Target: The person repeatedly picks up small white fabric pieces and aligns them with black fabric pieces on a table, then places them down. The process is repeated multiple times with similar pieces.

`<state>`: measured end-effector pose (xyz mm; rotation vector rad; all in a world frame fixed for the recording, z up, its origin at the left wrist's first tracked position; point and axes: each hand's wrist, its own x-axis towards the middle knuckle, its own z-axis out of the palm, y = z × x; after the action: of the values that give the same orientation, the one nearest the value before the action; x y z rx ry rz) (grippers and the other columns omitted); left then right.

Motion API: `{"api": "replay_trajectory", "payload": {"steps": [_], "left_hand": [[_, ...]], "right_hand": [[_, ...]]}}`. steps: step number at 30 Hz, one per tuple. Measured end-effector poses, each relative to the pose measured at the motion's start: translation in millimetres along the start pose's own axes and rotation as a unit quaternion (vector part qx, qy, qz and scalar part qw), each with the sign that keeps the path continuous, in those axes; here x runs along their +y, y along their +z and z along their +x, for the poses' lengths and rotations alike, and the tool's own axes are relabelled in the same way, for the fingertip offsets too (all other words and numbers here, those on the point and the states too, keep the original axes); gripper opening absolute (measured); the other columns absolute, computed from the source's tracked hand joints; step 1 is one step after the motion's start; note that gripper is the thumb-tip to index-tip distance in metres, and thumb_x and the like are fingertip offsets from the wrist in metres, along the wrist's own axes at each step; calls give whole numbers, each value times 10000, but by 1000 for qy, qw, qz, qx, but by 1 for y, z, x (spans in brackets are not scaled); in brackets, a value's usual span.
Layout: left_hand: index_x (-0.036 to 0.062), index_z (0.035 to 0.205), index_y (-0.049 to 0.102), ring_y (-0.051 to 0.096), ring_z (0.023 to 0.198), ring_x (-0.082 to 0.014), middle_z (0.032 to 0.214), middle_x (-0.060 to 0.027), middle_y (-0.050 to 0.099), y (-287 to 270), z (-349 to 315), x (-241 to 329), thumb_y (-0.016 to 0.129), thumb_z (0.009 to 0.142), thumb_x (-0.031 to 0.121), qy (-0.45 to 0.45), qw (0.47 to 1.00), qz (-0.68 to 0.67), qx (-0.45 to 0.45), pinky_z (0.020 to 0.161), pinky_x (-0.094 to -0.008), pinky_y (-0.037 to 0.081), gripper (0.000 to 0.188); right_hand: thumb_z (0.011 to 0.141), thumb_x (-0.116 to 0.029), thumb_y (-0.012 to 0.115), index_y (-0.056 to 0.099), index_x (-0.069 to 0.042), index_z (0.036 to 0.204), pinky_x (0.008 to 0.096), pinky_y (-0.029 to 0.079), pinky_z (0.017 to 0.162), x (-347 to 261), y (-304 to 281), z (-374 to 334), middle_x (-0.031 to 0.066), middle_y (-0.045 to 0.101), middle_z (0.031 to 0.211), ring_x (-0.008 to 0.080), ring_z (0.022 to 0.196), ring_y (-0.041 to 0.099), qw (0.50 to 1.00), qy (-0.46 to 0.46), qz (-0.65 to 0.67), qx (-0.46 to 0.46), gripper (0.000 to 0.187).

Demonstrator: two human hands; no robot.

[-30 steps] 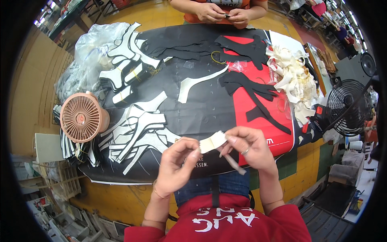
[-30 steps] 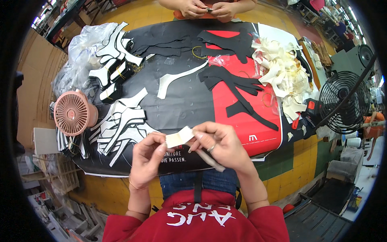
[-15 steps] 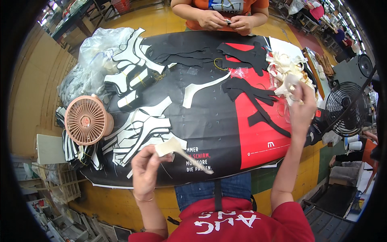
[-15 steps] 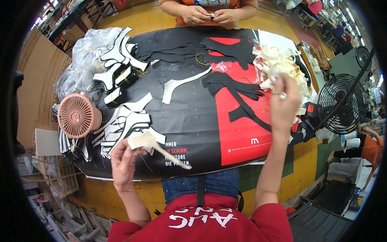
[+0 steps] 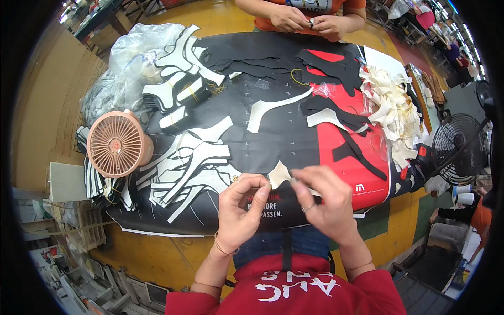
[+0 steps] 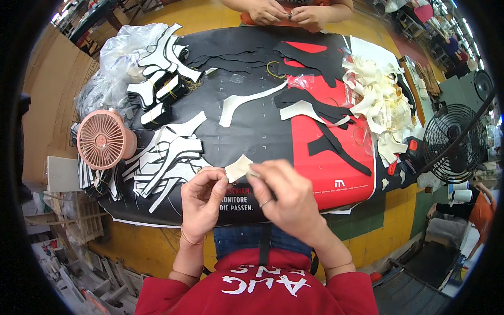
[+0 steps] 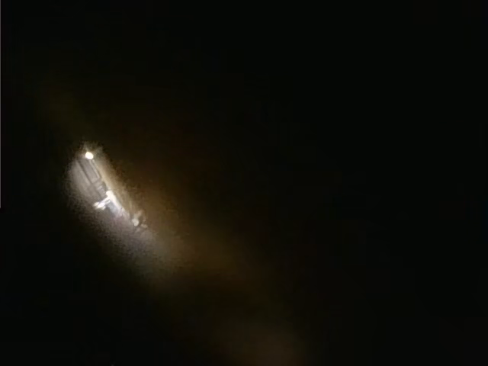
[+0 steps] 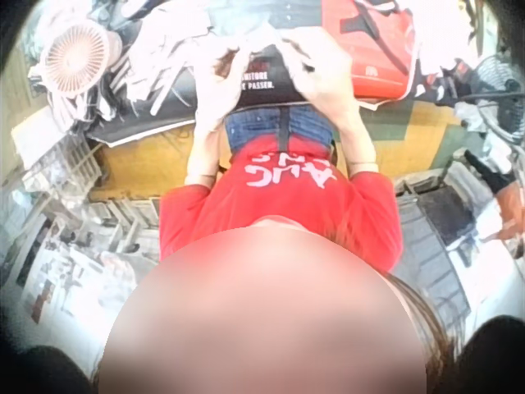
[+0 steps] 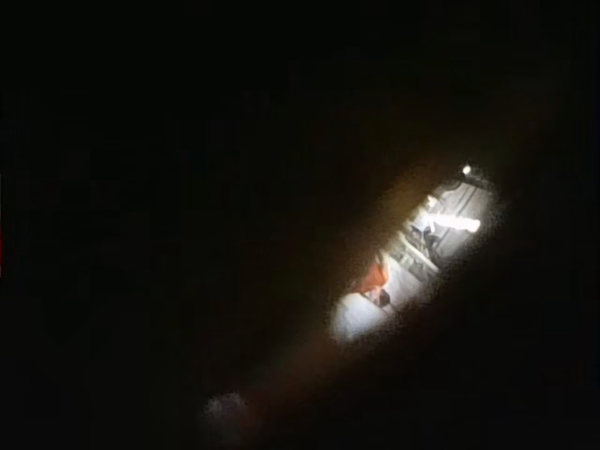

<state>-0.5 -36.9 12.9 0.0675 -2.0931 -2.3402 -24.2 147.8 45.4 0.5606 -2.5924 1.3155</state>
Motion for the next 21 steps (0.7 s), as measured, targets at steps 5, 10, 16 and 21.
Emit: {"api": "replay_trajectory", "payload": {"steps": [5,10,16,21], "left_hand": [[-44,941,693,624,760,-131,898,-77,683,12,-1,6,688,903,4,67,988,139,-3,701,-256,496,61],[-41,945,693,636,737,-157,907,-93,687,16,-1,11,684,902,3,67,986,153,-15,671,-278,513,62],[-43,957,688,650,743,-184,937,-110,682,21,-1,10,671,905,-12,76,982,171,-21,661,-284,524,63],[-46,971,695,654,764,-163,951,-102,679,22,-2,10,672,911,-10,36,990,137,-26,683,-273,550,74]], "right_hand": [[903,-66,682,667,19,1094,369,558,706,-8,2,-9,147,677,982,303,822,687,996,-62,-58,-31,210],[904,-71,677,656,38,1095,383,563,723,-6,-2,-13,158,677,991,306,829,688,997,-40,-28,-58,221],[922,-78,652,651,44,1096,397,565,720,-3,-3,-15,165,676,999,320,821,686,997,-39,-30,-62,213],[922,-85,644,654,40,1111,395,559,729,-1,-5,-16,162,676,1007,316,834,685,997,-13,-3,-73,227]]}}
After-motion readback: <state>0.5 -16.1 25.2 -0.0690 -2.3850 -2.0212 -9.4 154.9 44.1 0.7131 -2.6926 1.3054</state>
